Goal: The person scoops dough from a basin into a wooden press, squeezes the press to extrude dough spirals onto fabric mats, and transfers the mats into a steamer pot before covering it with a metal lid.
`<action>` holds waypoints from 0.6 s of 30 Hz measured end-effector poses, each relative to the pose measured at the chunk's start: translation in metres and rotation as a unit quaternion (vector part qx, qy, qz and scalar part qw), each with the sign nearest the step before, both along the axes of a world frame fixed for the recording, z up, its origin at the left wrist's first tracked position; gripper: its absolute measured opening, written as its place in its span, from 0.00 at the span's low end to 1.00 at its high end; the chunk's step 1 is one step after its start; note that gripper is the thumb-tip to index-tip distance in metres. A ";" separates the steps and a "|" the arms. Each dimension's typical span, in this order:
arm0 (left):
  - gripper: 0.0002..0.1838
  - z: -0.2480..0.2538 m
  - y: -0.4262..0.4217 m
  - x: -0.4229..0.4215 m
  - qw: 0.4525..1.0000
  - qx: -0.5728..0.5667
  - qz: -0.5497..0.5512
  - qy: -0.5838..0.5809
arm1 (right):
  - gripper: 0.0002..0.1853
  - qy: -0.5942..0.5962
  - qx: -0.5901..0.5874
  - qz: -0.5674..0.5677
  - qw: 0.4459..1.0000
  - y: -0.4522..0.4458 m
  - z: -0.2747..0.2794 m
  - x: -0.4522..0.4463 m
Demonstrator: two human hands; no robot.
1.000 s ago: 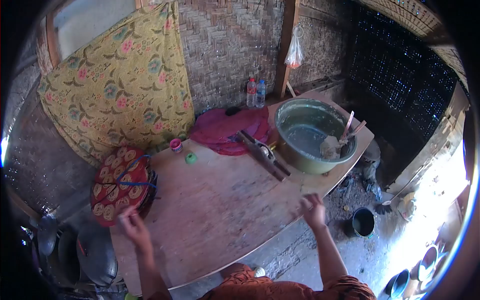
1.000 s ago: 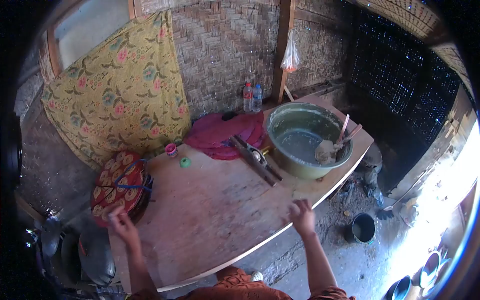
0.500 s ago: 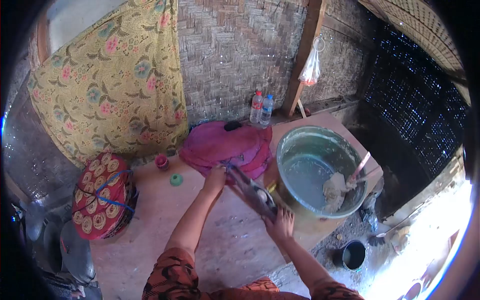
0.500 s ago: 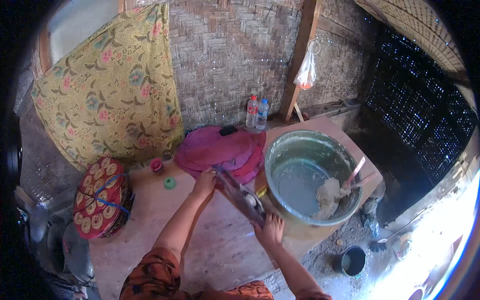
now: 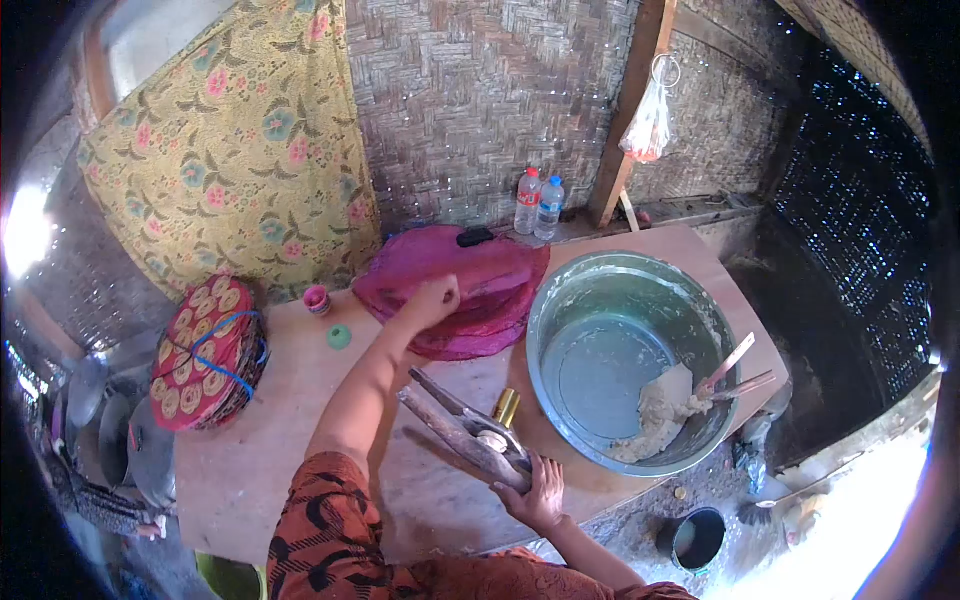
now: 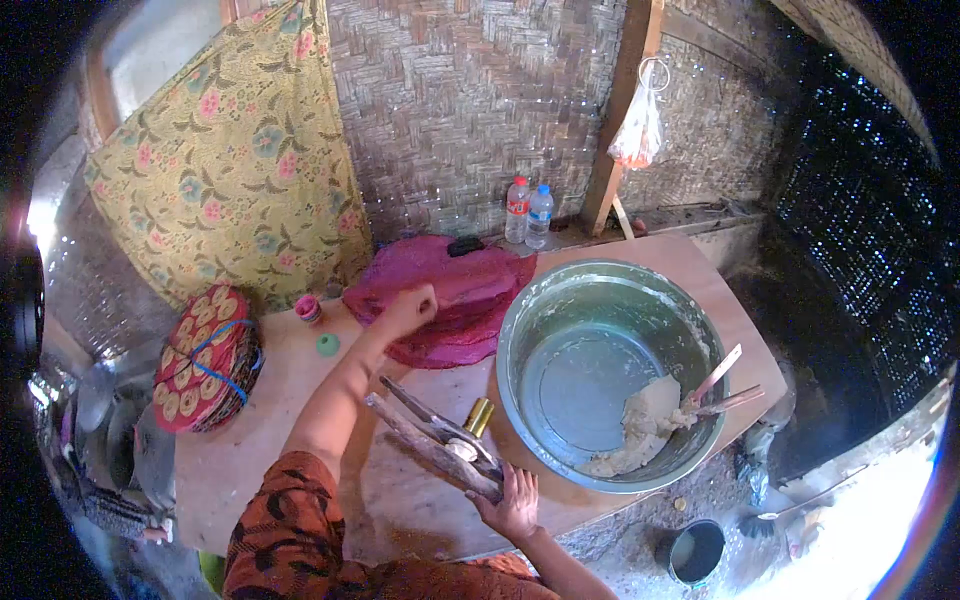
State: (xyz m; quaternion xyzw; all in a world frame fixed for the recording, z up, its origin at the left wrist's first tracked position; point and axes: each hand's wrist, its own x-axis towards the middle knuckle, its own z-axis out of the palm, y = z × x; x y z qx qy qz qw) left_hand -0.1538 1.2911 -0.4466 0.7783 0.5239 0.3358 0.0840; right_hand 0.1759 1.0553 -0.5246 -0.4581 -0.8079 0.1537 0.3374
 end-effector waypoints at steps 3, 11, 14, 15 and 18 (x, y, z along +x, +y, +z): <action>0.05 0.106 -0.054 0.012 0.981 0.034 0.106 -0.156 | 0.41 0.055 0.017 0.056 0.997 -0.003 -0.001 0.006; 0.05 0.146 -0.144 -0.023 0.740 0.186 0.063 -0.643 | 0.41 0.124 0.026 0.173 0.977 0.000 -0.005 0.011; 0.09 0.077 -0.168 -0.071 0.699 0.210 0.181 -0.660 | 0.40 0.150 0.024 0.179 0.972 -0.002 -0.004 0.013; 0.11 0.053 -0.180 -0.075 0.700 0.220 0.205 -0.647 | 0.40 0.147 0.027 0.187 0.971 -0.001 -0.004 0.013; 0.15 -0.005 -0.232 -0.058 0.659 0.247 0.269 -0.658 | 0.40 0.144 0.037 0.192 0.970 0.001 -0.006 0.015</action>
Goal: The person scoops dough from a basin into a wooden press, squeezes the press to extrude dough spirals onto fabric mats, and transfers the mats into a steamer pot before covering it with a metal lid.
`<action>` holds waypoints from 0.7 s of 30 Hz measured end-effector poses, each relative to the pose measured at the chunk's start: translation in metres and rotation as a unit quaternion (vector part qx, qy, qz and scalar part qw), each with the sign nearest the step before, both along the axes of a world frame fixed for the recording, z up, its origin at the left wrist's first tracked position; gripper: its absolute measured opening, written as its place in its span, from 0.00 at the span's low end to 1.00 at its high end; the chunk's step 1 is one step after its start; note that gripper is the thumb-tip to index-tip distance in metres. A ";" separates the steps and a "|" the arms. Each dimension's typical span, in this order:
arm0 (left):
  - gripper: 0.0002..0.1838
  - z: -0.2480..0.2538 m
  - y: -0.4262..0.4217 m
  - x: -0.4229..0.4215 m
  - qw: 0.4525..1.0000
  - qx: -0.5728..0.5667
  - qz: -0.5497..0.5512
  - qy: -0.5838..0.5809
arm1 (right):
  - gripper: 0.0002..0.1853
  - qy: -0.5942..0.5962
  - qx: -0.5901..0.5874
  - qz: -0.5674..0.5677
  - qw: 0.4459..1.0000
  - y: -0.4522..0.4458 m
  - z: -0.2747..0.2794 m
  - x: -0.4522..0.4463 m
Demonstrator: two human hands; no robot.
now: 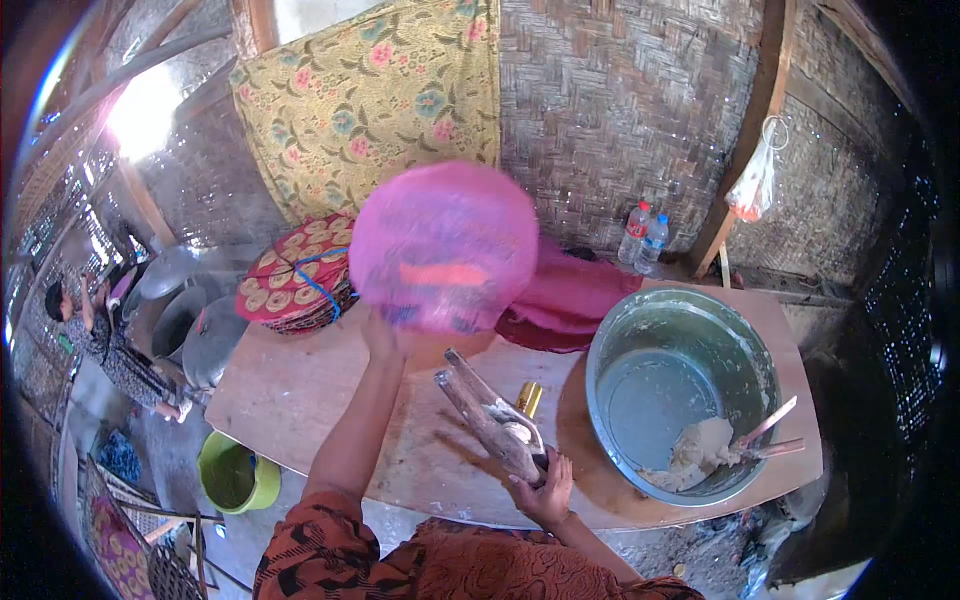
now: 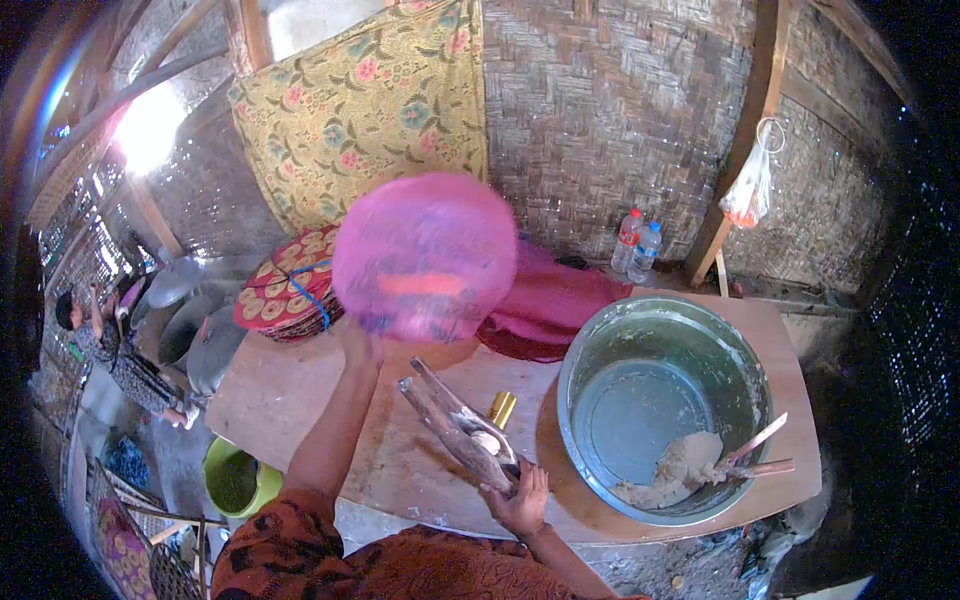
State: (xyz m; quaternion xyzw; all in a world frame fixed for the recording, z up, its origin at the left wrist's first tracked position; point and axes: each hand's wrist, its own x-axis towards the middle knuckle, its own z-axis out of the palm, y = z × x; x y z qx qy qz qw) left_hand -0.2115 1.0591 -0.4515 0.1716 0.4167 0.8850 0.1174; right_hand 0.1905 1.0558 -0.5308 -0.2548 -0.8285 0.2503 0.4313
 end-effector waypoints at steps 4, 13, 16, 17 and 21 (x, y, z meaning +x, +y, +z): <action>0.14 -0.048 -0.088 0.060 0.990 -0.006 0.070 -0.122 | 0.40 -0.010 -0.012 0.016 1.000 0.002 0.001 -0.002; 0.11 -0.094 -0.216 0.173 0.931 -0.204 -0.094 -0.289 | 0.37 -0.007 -0.039 -0.031 0.999 -0.006 0.003 -0.011; 0.13 -0.058 -0.199 0.190 0.916 -0.304 -0.260 -0.031 | 0.38 0.061 -0.112 -0.019 0.992 -0.002 -0.016 -0.009; 0.15 -0.037 -0.186 0.185 0.851 -0.357 -0.323 0.212 | 0.38 0.059 -0.110 -0.023 0.992 -0.002 -0.021 -0.008; 0.18 -0.026 -0.100 0.105 0.706 -0.408 -0.218 0.537 | 0.43 0.044 -0.058 -0.058 0.996 -0.012 -0.017 -0.011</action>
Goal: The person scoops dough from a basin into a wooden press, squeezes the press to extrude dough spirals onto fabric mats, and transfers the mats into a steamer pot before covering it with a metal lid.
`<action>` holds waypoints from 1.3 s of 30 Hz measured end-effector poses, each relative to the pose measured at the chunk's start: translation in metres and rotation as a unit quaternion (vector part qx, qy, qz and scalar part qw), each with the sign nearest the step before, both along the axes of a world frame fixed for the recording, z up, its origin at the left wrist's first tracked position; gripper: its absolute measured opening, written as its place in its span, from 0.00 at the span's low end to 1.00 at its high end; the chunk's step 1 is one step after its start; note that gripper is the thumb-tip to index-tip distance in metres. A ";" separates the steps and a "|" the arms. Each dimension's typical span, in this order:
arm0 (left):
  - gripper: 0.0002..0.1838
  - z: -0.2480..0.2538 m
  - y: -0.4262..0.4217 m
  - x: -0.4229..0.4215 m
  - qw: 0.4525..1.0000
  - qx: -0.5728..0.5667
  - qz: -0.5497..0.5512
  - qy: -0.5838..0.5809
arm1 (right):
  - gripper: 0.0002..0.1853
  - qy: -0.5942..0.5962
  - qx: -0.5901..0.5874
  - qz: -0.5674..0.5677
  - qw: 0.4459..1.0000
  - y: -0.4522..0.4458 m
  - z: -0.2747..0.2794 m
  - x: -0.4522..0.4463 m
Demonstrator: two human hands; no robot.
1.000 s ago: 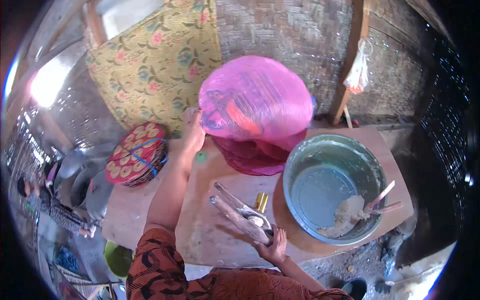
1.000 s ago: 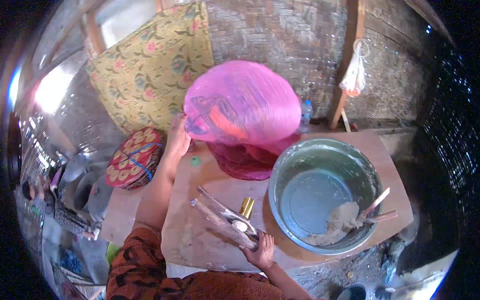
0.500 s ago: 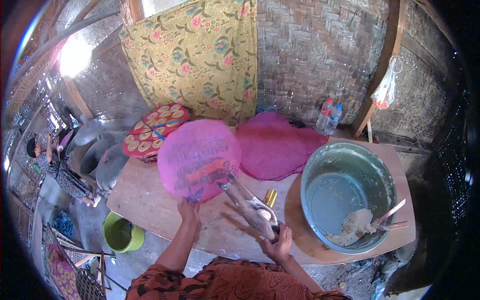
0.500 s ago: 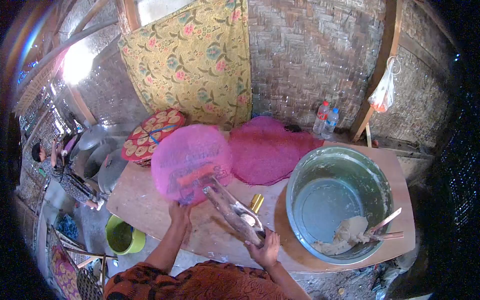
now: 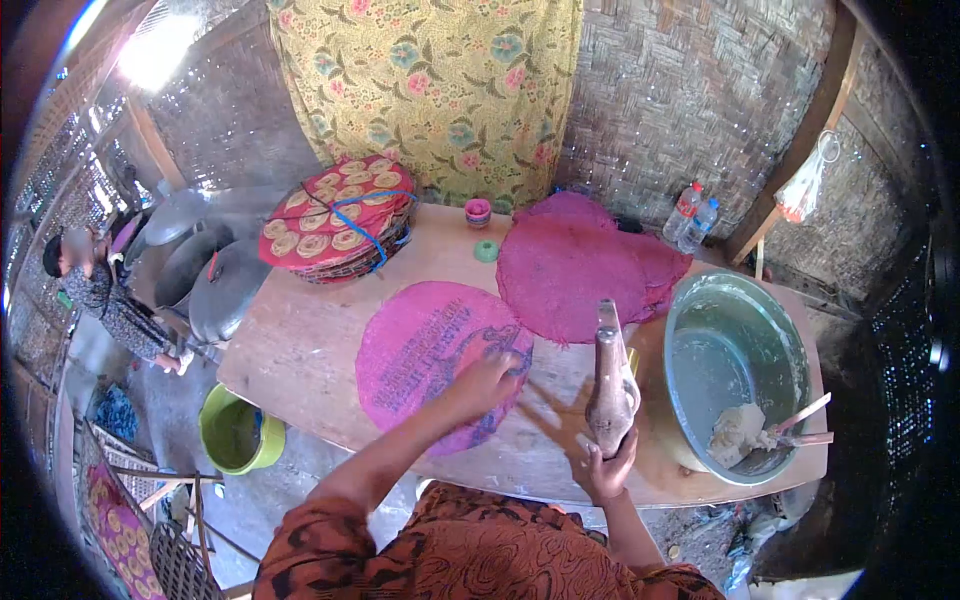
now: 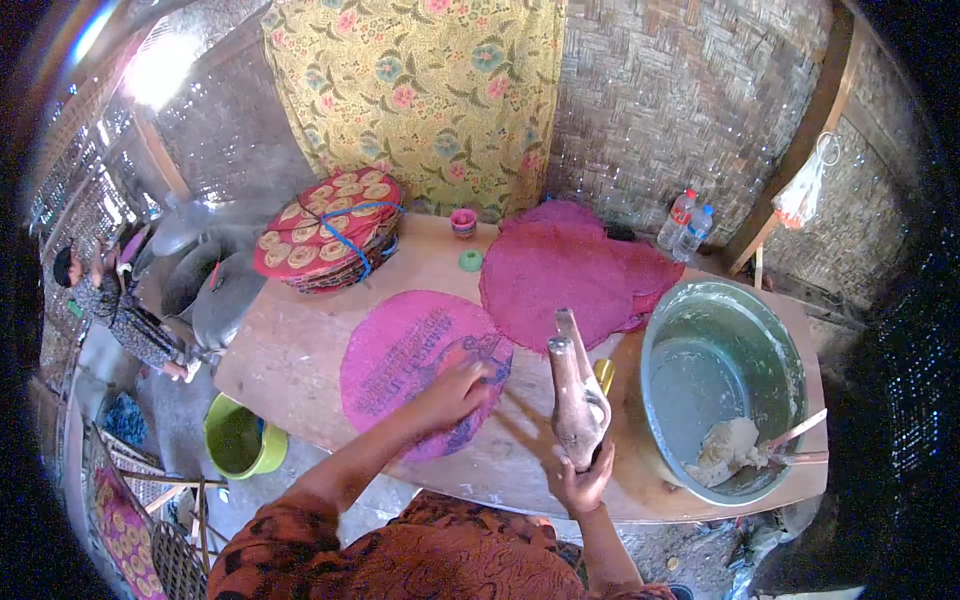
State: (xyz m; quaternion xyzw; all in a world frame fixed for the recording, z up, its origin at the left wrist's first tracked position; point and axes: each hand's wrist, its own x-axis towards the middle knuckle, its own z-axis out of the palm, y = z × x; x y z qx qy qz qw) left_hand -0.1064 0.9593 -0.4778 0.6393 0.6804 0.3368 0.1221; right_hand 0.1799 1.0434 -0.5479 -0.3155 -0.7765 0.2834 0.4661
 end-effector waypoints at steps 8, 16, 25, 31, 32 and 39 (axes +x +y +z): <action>0.29 -0.038 0.125 -0.080 0.961 -0.141 -0.030 0.238 | 0.43 -0.052 0.111 -0.127 0.984 -0.072 0.005 -0.018; 0.38 -0.068 0.183 -0.062 0.993 -0.074 -0.019 0.089 | 0.45 -0.052 0.057 -0.229 0.970 -0.186 0.007 -0.051; 0.35 -0.046 0.017 -0.081 0.951 -0.055 0.103 0.285 | 0.44 -0.111 -0.010 -0.269 0.957 -0.215 0.035 -0.013; 0.26 -0.047 0.071 -0.086 0.966 -0.011 -0.029 0.258 | 0.39 0.056 -0.075 -0.238 0.967 -0.173 0.036 -0.035; 0.26 -0.055 0.078 -0.084 0.965 -0.009 -0.026 0.261 | 0.39 0.059 -0.073 -0.235 0.967 -0.168 0.036 -0.040; 0.24 -0.039 0.105 -0.072 0.947 -0.068 -0.046 0.309 | 0.39 0.058 -0.032 -0.171 0.983 -0.157 0.028 -0.055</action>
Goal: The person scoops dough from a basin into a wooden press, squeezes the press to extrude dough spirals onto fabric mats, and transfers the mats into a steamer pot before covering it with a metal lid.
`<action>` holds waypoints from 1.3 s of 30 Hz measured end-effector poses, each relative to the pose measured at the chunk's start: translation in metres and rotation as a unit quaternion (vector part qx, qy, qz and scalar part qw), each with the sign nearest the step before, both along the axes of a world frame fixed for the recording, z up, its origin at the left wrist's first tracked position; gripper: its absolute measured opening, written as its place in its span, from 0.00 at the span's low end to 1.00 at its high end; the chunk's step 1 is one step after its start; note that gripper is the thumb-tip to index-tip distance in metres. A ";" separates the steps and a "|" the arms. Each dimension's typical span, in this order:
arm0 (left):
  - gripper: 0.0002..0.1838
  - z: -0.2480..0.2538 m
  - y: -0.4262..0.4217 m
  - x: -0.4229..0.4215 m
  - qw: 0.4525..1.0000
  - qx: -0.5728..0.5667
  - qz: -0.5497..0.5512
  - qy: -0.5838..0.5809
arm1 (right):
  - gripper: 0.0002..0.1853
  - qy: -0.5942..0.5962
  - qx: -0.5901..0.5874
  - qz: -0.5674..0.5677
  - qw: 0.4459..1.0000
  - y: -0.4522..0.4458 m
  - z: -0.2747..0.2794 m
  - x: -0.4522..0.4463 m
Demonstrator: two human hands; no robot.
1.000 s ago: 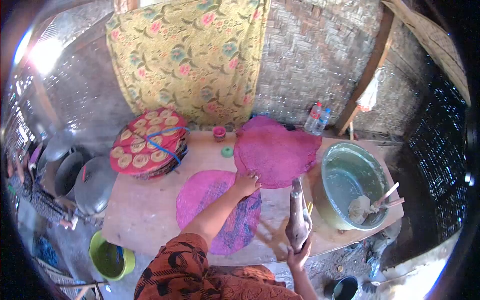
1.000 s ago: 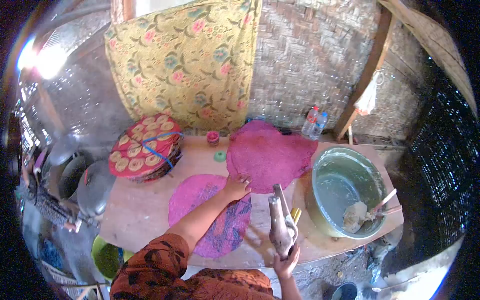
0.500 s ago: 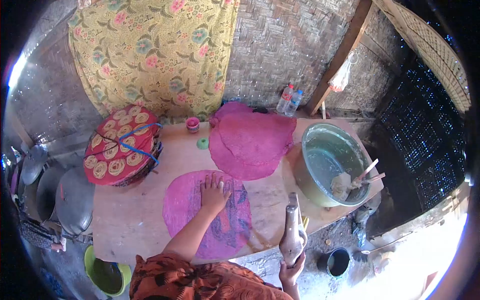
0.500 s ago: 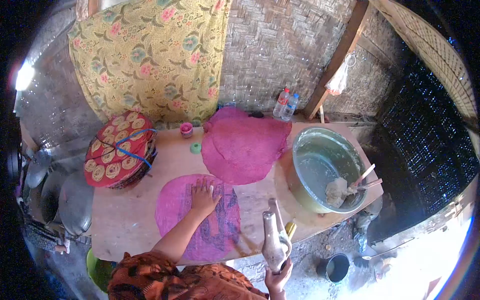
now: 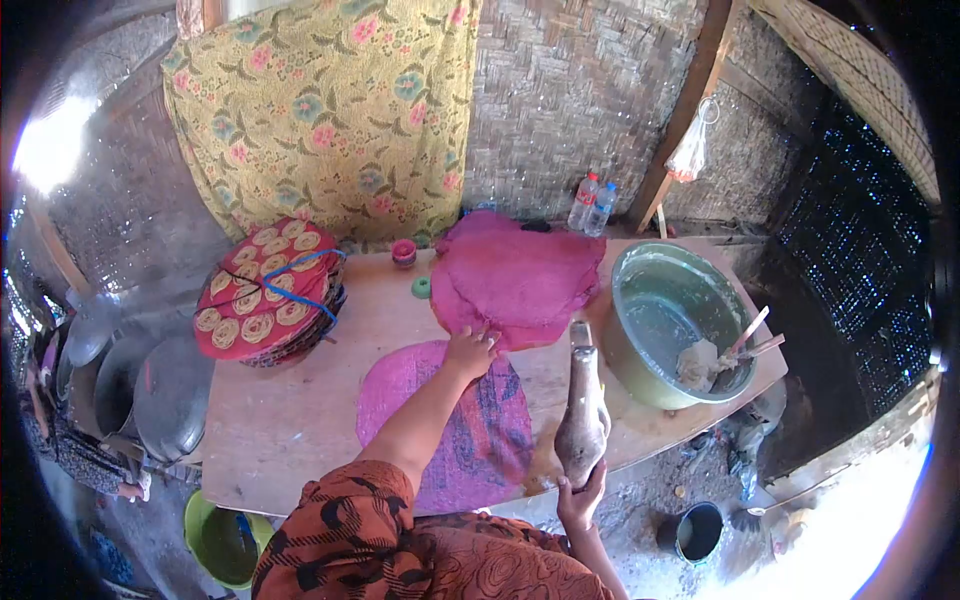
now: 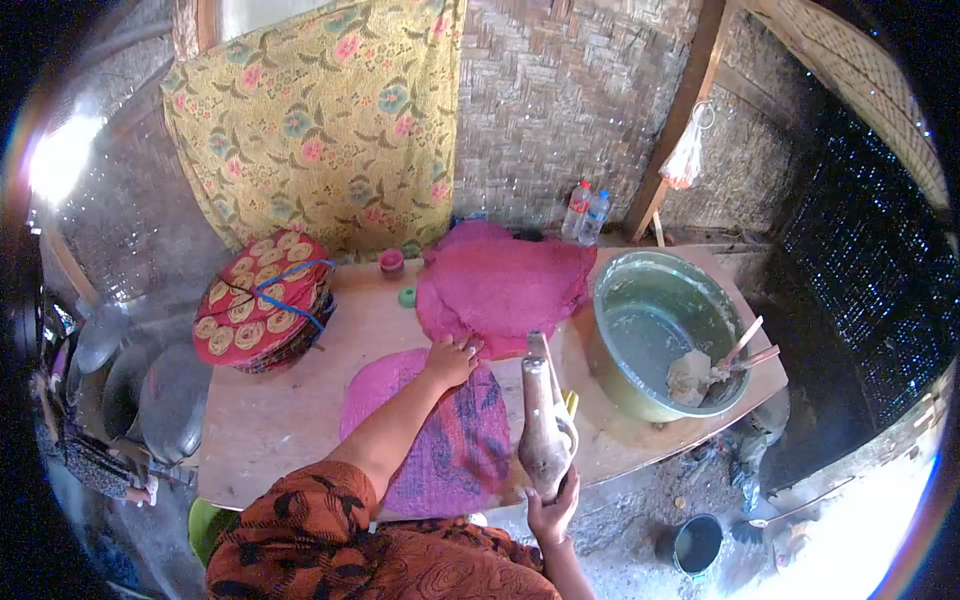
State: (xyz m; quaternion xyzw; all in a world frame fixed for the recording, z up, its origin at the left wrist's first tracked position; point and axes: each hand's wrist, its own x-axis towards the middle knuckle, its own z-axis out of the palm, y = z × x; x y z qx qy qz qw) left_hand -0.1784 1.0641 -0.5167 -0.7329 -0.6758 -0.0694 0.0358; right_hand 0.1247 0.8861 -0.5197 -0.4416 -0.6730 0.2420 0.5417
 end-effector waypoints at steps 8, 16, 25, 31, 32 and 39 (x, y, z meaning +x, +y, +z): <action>0.10 -0.051 0.037 -0.015 0.896 0.241 -0.019 -0.372 | 0.40 -0.013 0.007 -0.039 0.999 -0.001 0.014 0.016; 0.08 -0.036 0.031 -0.011 0.956 0.185 -0.063 -0.221 | 0.41 0.222 -0.146 0.123 0.956 0.007 -0.003 -0.025; 0.27 -0.026 0.056 -0.050 0.982 0.032 -0.167 -0.077 | 0.41 -0.019 -0.110 0.282 0.953 0.030 -0.015 -0.073; 0.28 -0.012 0.095 -0.060 0.976 -0.061 -0.126 -0.168 | 0.43 -0.042 -0.126 0.328 0.935 0.028 -0.034 -0.073; 0.28 -0.009 0.102 -0.063 0.975 -0.060 -0.128 -0.171 | 0.43 -0.001 -0.131 0.352 0.927 0.028 -0.042 -0.074; 0.28 0.039 0.101 -0.065 0.988 0.096 -0.108 -0.061 | 0.45 -0.066 -0.192 0.331 0.922 0.030 -0.024 -0.069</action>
